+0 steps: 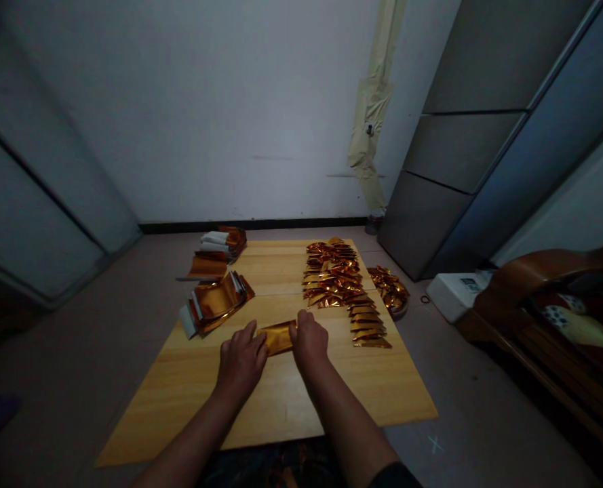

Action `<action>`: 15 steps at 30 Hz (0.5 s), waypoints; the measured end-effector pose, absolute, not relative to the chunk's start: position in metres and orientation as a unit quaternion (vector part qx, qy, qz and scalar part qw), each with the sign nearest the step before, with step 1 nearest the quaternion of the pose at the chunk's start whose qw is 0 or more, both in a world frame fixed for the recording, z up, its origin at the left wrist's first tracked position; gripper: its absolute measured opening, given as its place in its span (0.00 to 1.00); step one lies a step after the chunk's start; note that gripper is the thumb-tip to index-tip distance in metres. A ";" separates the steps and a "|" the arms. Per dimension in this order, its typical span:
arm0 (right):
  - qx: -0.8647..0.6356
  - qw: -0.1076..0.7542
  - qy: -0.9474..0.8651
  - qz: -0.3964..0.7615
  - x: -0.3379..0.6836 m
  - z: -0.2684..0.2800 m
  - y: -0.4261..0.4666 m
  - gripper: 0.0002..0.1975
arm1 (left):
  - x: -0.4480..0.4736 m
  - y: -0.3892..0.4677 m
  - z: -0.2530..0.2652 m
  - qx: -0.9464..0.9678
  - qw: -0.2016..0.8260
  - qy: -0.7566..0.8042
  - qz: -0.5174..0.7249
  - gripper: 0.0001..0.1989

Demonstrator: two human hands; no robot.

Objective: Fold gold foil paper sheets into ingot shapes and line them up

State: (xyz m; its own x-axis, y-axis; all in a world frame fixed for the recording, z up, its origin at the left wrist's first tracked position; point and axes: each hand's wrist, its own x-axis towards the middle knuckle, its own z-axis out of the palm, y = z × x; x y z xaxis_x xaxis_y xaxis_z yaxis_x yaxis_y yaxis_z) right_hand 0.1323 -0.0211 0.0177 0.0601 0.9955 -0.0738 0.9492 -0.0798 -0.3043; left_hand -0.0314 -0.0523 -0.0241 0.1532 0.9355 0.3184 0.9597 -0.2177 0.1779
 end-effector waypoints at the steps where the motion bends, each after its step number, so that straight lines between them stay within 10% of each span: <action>1: -0.720 0.110 -0.671 0.139 0.133 0.017 -0.024 0.17 | -0.031 -0.052 -0.023 -0.758 0.033 -0.626 -0.182 0.14; 6: -0.703 0.158 -0.679 0.139 0.124 0.014 -0.037 0.36 | -0.034 -0.053 -0.023 -0.757 0.013 -0.627 -0.183 0.16; 15: -0.706 0.156 -0.680 0.122 0.117 0.004 -0.038 0.38 | -0.043 -0.045 -0.017 -0.773 -0.030 -0.609 -0.176 0.19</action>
State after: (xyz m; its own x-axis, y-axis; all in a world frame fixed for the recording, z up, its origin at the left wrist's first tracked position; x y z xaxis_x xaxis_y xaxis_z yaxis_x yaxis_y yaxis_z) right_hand 0.1168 -0.0381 0.0035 0.0460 0.9981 0.0402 0.9222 -0.0269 -0.3857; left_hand -0.0435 -0.0451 -0.0171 0.1959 0.9519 0.2358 0.9305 -0.2563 0.2616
